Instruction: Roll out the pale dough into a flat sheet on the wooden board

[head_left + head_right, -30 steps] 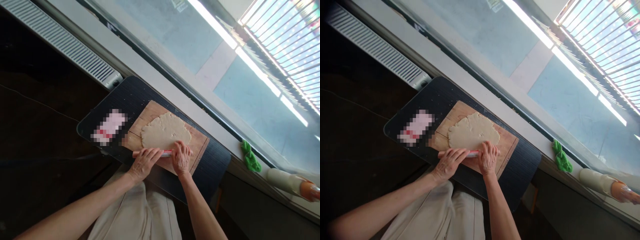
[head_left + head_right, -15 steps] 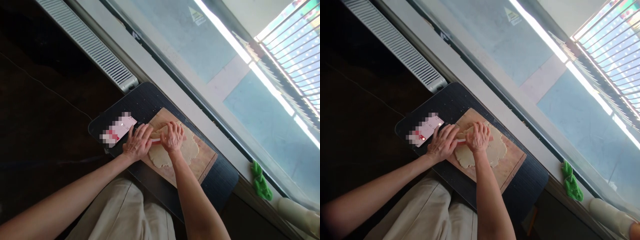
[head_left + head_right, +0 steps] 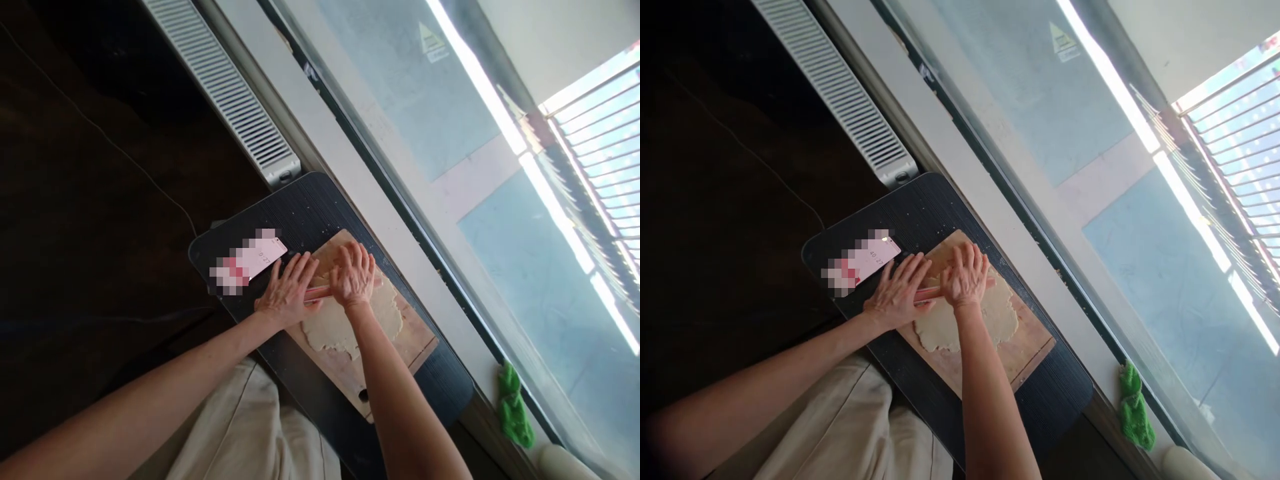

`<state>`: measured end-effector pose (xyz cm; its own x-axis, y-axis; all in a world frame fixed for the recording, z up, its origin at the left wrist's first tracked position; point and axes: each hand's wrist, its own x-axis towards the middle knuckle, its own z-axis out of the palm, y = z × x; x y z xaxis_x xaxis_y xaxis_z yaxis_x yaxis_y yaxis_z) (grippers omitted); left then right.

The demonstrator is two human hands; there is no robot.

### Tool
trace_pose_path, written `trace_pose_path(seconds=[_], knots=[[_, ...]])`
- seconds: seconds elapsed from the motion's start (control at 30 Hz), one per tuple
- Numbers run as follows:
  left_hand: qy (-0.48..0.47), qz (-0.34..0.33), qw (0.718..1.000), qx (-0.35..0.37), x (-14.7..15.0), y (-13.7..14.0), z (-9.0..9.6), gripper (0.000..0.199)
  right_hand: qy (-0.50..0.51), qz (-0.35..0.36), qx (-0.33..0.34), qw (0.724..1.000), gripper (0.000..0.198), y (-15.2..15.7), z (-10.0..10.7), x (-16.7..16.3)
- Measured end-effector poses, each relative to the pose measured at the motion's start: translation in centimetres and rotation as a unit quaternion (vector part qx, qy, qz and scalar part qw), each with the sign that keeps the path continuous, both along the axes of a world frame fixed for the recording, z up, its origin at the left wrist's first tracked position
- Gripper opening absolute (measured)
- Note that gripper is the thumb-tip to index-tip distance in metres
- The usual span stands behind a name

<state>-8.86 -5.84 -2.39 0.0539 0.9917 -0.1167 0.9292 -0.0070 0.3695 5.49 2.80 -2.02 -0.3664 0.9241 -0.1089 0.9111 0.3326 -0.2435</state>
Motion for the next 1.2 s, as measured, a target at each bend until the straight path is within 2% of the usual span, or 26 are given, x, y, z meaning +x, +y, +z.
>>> trace_pose_path(seconds=[0.17,0.3,0.4,0.63,0.87,0.97,1.1,1.2], knots=[[-0.009,0.007,1.000,0.004,-0.7,1.3,-0.3,0.078,0.020,0.021,0.009,1.000,0.053,3.6,-0.6,-2.8],[-0.008,-0.007,1.000,0.009,0.1,0.2,0.3,0.068,0.039,0.033,0.022,0.998,0.047,1.6,-0.2,-1.0],[-0.014,-0.007,1.000,0.009,0.6,-0.5,0.7,0.070,0.036,0.024,0.029,0.999,0.044,0.2,-0.2,0.3],[-0.021,0.001,1.000,0.016,-0.8,1.3,-0.4,0.073,0.030,0.007,0.030,0.999,0.048,3.5,-1.1,-2.6],[-0.019,0.011,1.000,-0.016,0.3,0.2,0.1,0.083,0.029,0.010,0.039,0.999,0.045,0.5,-0.7,-0.1],[-0.023,0.023,0.999,-0.017,0.1,0.7,0.1,0.086,0.020,0.000,0.033,0.999,0.047,1.6,-0.9,-1.1],[-0.035,0.035,0.999,-0.006,-0.4,1.5,-0.2,0.080,0.015,0.017,0.021,1.000,0.050,4.3,-1.0,-3.6],[-0.029,0.035,0.999,-0.007,0.1,1.1,-0.2,0.079,0.019,0.027,0.025,0.999,0.049,3.8,-0.8,-3.2]])
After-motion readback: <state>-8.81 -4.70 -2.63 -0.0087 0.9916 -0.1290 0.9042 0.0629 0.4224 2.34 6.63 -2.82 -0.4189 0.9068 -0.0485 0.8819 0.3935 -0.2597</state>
